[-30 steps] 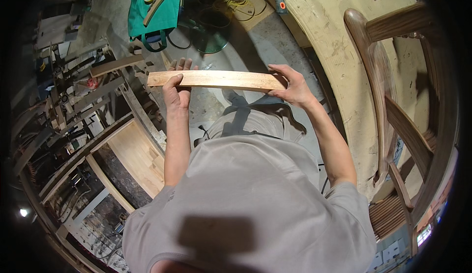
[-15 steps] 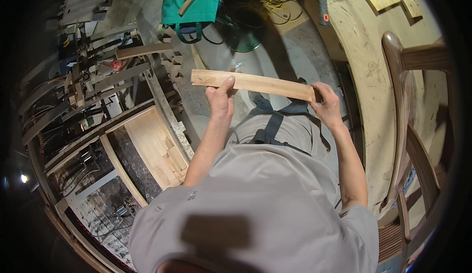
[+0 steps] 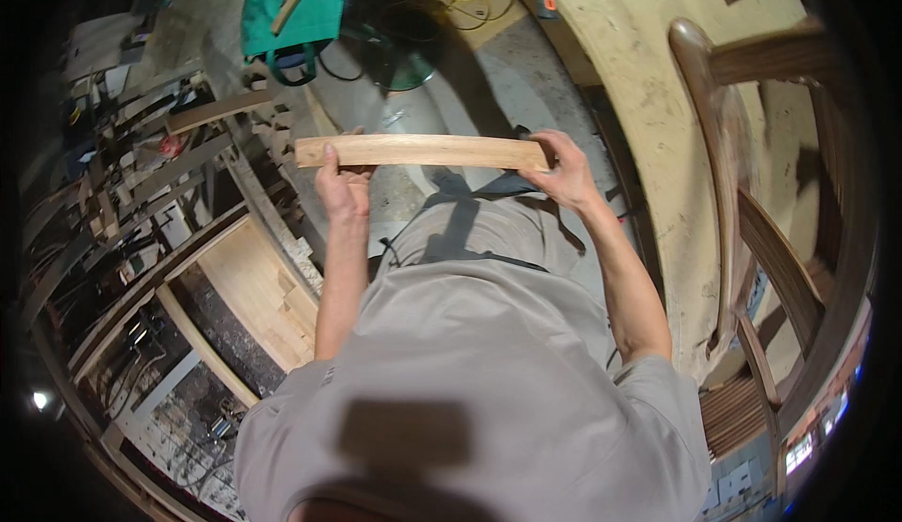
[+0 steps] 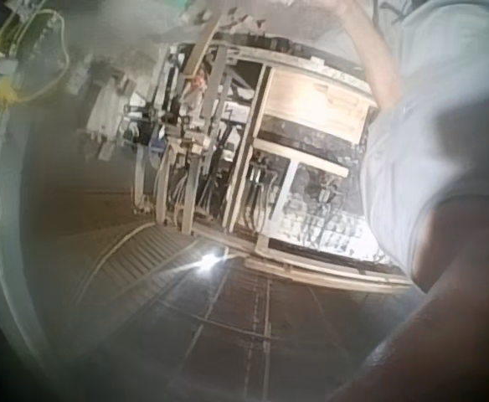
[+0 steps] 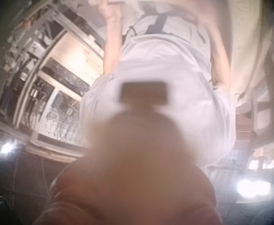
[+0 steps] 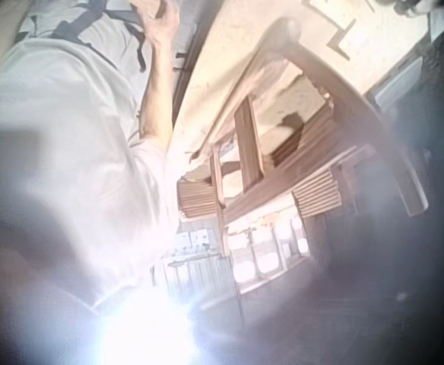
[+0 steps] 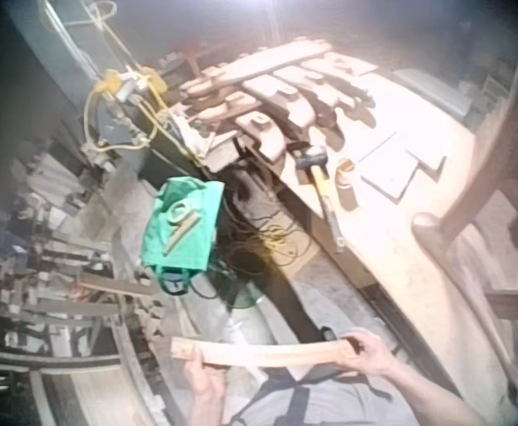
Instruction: The person assembles wooden furniture components by fitting pieces together, hammering blocks into place with a mallet, clearing dust with an air nozzle, and handling a long wooden board.
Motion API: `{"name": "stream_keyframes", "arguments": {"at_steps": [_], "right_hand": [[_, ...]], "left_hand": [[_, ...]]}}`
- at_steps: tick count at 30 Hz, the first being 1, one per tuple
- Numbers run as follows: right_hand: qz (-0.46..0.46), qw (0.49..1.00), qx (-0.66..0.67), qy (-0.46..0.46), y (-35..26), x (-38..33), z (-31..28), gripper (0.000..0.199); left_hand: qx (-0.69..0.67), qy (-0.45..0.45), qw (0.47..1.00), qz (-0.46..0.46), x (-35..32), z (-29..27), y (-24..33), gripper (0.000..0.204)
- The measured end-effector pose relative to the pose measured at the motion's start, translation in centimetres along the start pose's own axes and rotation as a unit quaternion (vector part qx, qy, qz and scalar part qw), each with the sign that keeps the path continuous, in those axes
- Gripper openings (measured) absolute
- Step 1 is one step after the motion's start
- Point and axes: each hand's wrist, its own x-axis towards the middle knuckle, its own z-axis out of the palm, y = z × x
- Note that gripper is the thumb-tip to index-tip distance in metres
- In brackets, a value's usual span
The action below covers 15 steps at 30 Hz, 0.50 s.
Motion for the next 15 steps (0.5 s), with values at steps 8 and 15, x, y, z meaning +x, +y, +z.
{"name": "stream_keyframes", "arguments": {"at_steps": [8,15], "right_hand": [[0.19,0.98,0.015,0.065,0.0,0.0,0.9,0.065],[0.144,0.976,0.145,0.071,0.7,-0.7,0.6,0.031]], "left_hand": [[-0.028,-0.028,0.999,-0.026,-1.0,0.9,-1.0,0.037],[-0.032,0.013,0.998,-0.043,-1.0,-0.1,-2.1,0.038]]}}
